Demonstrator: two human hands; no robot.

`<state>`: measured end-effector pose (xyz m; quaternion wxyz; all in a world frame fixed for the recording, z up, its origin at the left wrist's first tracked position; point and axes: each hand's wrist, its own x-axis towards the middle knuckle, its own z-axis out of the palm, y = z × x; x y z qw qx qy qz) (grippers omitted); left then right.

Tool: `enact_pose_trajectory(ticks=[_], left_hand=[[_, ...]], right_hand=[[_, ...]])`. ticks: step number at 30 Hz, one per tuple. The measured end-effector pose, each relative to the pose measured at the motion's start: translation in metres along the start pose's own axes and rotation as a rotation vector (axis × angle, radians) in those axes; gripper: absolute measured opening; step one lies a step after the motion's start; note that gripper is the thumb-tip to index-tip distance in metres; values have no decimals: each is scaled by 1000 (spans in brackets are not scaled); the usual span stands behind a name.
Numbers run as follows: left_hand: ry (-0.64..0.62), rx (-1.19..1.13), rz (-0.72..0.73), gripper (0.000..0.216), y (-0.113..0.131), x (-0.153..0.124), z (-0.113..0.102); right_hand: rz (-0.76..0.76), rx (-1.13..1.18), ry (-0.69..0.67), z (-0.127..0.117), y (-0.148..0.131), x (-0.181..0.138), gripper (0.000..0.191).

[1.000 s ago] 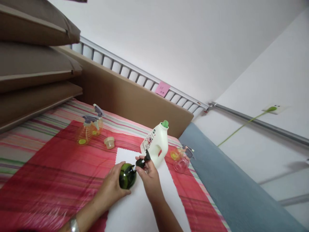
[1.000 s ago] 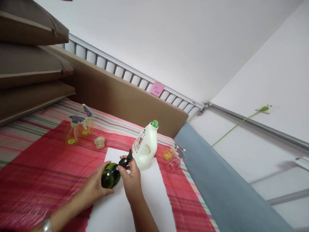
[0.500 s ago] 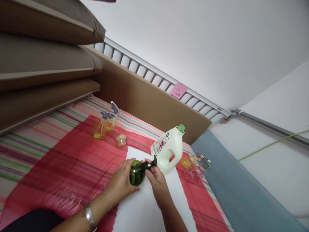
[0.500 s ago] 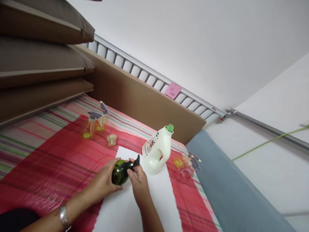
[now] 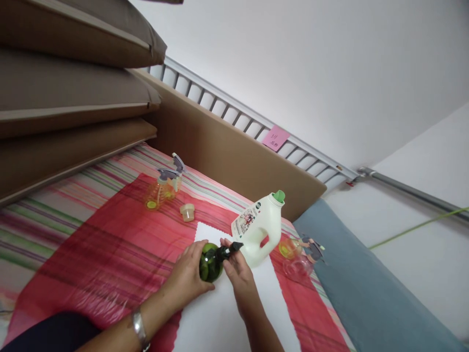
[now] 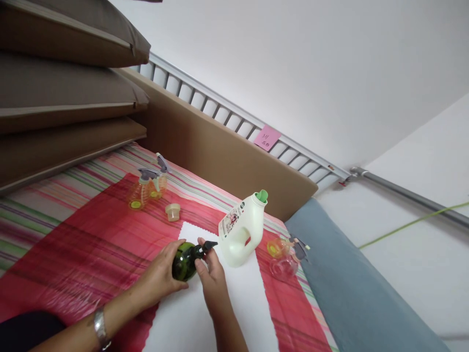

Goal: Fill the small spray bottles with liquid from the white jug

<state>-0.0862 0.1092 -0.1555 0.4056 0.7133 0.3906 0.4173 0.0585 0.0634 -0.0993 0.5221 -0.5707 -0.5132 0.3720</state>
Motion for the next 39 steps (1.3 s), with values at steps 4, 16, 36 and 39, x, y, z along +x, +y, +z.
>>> enact_pose_trajectory(ticks=[4, 16, 36, 39], left_hand=[[-2, -14, -10, 91, -1, 0, 1], [-19, -35, -11, 94, -4, 1, 2], [-33, -31, 7, 89, -10, 1, 4], [-38, -32, 27, 88, -11, 1, 5]], right_hand=[[27, 17, 35, 1, 1, 5, 42], [12, 57, 44, -1, 7, 8, 52], [13, -85, 48, 4, 2, 9, 46], [13, -196, 151, 8, 2, 9, 34]])
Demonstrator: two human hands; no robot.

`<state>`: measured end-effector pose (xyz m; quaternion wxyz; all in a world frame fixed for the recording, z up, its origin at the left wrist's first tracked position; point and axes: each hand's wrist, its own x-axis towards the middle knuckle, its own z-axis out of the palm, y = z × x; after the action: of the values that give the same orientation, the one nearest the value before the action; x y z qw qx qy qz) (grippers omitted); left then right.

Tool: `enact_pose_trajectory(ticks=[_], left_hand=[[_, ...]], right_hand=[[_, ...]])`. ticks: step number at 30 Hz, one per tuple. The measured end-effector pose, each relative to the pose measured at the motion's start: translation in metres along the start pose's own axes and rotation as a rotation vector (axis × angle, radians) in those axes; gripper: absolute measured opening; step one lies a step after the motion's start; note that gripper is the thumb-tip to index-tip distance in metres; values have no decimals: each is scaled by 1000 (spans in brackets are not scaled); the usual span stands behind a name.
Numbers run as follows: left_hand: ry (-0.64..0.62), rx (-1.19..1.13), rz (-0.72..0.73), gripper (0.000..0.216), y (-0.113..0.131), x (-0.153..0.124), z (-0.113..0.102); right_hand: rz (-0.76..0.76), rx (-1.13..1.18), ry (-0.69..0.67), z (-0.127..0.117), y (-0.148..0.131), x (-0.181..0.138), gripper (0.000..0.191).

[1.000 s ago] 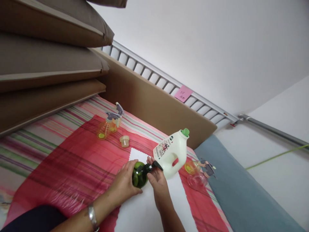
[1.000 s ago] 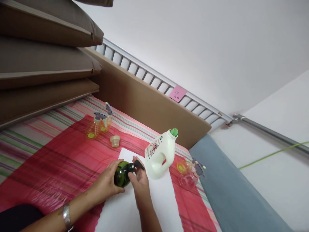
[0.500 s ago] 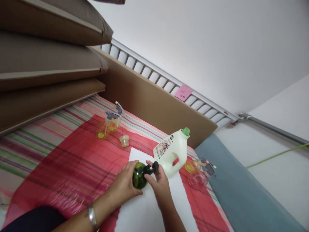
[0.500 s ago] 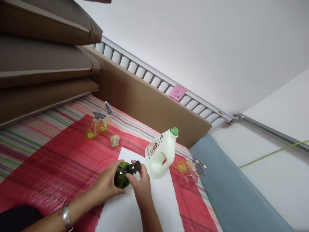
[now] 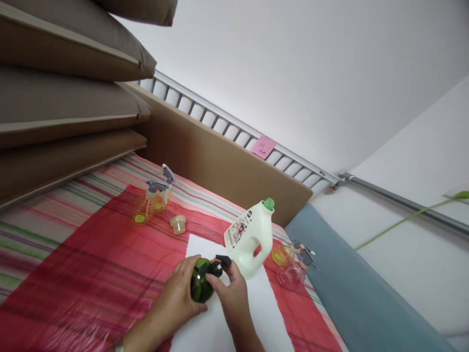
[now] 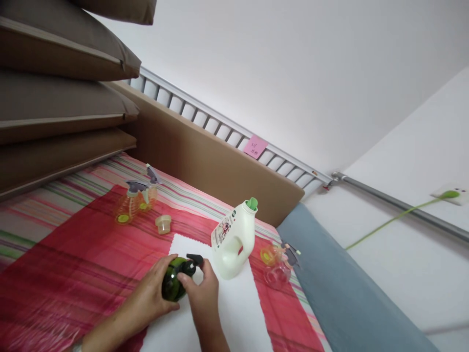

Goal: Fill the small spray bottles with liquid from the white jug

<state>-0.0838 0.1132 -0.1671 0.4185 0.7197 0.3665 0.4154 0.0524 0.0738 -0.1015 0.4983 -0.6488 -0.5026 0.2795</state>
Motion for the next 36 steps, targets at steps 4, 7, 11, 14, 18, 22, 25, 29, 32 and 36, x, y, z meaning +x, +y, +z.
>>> enact_pose_trajectory(ticks=[4, 7, 11, 14, 18, 22, 25, 29, 32, 36], left_hand=[[-7, 6, -4, 89, 0, 0, -1], [-3, 8, -13, 88, -1, 0, 0], [-3, 7, 4, 89, -3, -1, 2], [18, 14, 5, 88, -3, -1, 2], [30, 42, 19, 87, -5, -1, 2], [52, 79, 51, 82, -12, -1, 3], [81, 125, 127, 76, -21, 2, 3], [126, 165, 206, 75, -32, 9, 3], [137, 175, 203, 78, -39, 11, 7], [119, 164, 169, 80, -45, 9, 13]], right_hand=[[-31, 57, -14, 3, 1, -2, 42], [-25, 176, -106, 3, 3, -2, 42], [8, 141, -19, 3, 7, -1, 30], [10, 173, -47, 3, 9, -3, 39], [57, 199, -36, 10, 10, -4, 40], [61, 142, 139, 24, 9, -4, 31], [59, 127, 195, 27, 4, -4, 34], [25, 237, 34, 18, -5, -7, 49], [34, 329, -4, 15, -7, -8, 42], [60, 250, 174, 16, -8, -9, 40]])
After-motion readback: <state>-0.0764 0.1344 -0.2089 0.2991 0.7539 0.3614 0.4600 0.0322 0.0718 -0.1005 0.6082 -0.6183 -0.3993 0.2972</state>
